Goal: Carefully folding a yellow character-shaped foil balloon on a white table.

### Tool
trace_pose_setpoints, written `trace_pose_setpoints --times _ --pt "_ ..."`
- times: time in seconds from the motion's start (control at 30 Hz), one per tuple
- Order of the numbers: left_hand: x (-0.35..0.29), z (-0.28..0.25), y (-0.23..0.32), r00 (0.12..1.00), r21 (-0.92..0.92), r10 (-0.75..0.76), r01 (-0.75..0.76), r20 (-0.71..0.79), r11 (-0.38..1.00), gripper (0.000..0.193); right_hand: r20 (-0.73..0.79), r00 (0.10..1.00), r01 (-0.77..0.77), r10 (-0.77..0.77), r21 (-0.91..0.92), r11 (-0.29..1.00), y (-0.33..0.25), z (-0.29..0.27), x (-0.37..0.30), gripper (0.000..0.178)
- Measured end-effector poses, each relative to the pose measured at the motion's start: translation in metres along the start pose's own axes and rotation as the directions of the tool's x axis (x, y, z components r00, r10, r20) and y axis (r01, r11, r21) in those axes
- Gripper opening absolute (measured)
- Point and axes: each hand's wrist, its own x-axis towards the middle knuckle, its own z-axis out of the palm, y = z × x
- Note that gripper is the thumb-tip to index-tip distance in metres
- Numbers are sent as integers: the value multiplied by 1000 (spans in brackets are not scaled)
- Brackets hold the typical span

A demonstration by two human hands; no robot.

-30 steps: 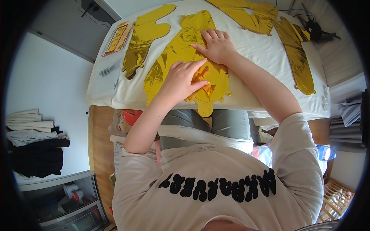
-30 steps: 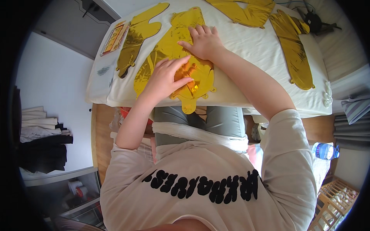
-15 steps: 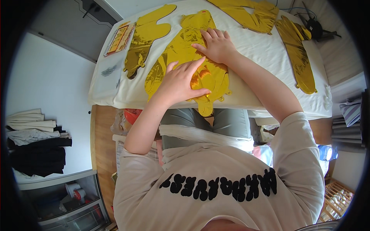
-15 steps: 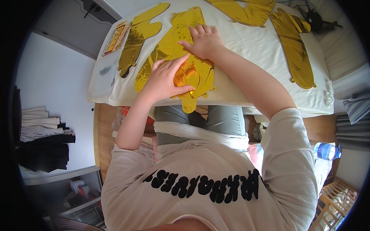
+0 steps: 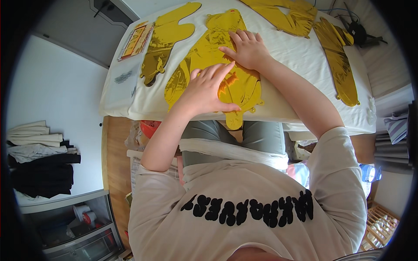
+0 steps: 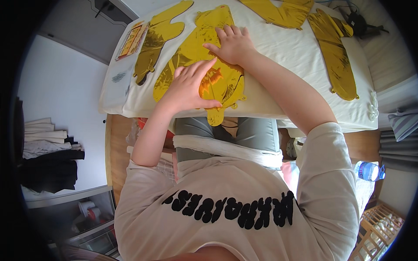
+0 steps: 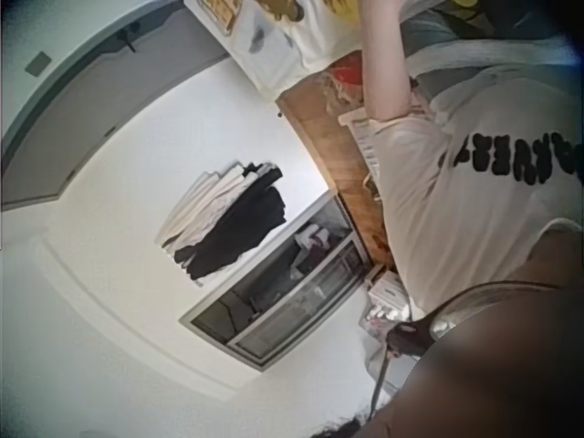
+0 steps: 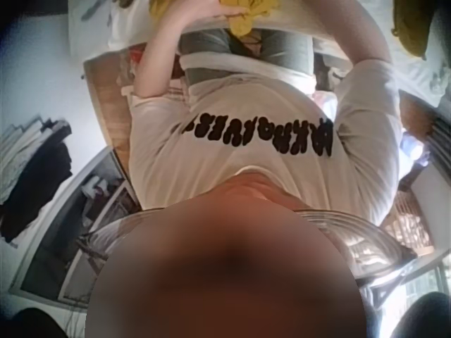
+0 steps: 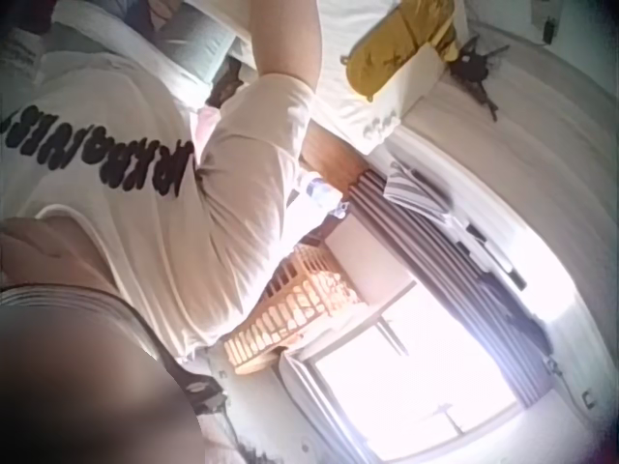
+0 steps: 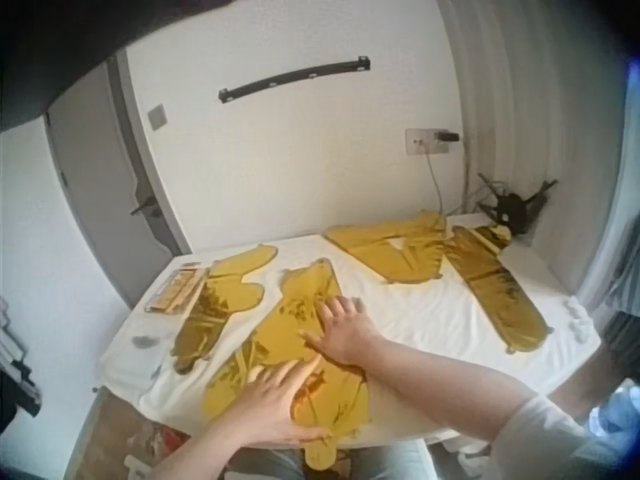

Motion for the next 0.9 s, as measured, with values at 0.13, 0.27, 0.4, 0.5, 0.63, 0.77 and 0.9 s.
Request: trace_pose_setpoints --times 0.13,0.27,0.4,0.5,0.63,0.77,0.9 --pt "-1 0 1 1000 -6 -4 4 -3 1000 125 1 1000 -3 3 -23 1000 -1 -1 -1 88" --pt "-2 4 -1 1000 -69 -9 7 -22 998 129 -10 1000 3 -3 -35 999 1 0 0 88" --pt "-2 7 -7 997 -188 -9 -5 -76 982 130 -41 999 15 -16 -20 1000 2 4 0 87" --pt "-5 4 -17 984 -486 -37 -52 -172 872 115 -63 998 31 -32 -21 999 1 6 0 86" --pt "-20 -12 -30 951 -642 -174 -31 -254 766 89 -113 992 48 -50 -24 999 3 10 -1 85" --pt "-68 -21 -37 736 -247 -615 563 -283 789 62 -105 993 58 -61 -34 998 5 9 -1 83" --pt "-101 -4 -32 562 -94 -754 777 -339 622 58 -101 993 54 -57 -38 998 4 9 -1 82"
